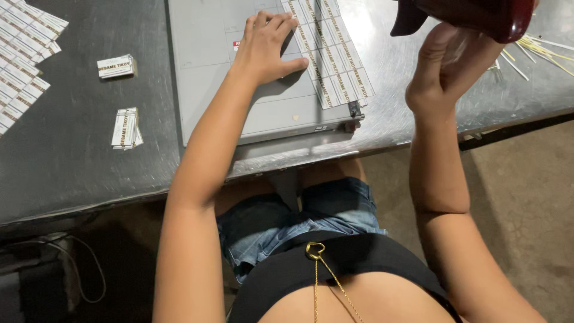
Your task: The person uses a manual paper cutter to slice a large sheet of printed labels into smaller strips. They align the paper on the cutting board, press down the lever to cut, and then separate the cut strips. The process is repeated multiple times to produce a stack of individual label strips.
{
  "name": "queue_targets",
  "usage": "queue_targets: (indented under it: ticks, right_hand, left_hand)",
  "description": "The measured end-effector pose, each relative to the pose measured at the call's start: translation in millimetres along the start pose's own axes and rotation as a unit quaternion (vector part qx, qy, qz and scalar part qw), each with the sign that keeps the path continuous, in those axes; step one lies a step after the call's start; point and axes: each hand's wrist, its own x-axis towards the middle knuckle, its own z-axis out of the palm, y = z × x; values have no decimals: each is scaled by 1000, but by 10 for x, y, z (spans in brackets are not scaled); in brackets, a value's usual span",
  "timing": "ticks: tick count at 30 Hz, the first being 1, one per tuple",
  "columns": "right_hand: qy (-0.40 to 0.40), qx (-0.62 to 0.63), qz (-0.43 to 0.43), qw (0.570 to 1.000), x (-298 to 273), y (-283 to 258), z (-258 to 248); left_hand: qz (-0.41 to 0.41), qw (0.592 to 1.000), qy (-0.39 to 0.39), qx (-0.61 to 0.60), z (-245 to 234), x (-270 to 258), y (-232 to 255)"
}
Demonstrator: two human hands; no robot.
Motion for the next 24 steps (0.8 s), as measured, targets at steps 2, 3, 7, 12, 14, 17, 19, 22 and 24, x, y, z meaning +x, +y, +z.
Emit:
queue_targets:
  ticks: [2, 3, 7, 12, 14, 17, 19, 22, 24]
  right_hand:
    - [6, -17, 17, 1000, -19, -52, 9]
    - [12, -12, 23, 1000, -30, -76, 15]
    - [31, 7, 22, 999, -35, -115, 54]
    - [32, -8, 39, 999, 11, -184, 107]
    - [28, -7, 46, 999, 53, -269, 120]
    - [23, -15, 51, 998, 110, -397, 128]
    - [17, -17, 59, 998, 126, -462, 119]
    - [13, -16, 80, 997, 87, -531, 94]
    - [21, -15, 95, 995, 18, -566, 107]
  left_hand:
    - [-8, 1000, -7, 0, -13, -1, 4]
    - [-11, 1000, -10, 2, -16, -2, -1]
    - [-22, 999, 23, 8, 42, 64, -66]
    - [-67, 996, -35, 42, 156, 332, -184]
    - [-78, 994, -60, 45, 178, 439, -196]
    - [-93, 992, -74, 33, 231, 528, -191]
    - [-90, 994, -60, 25, 270, 548, -207]
    - [-68, 997, -28, 25, 320, 530, -236]
    - [-59, 998, -21, 32, 334, 508, -235]
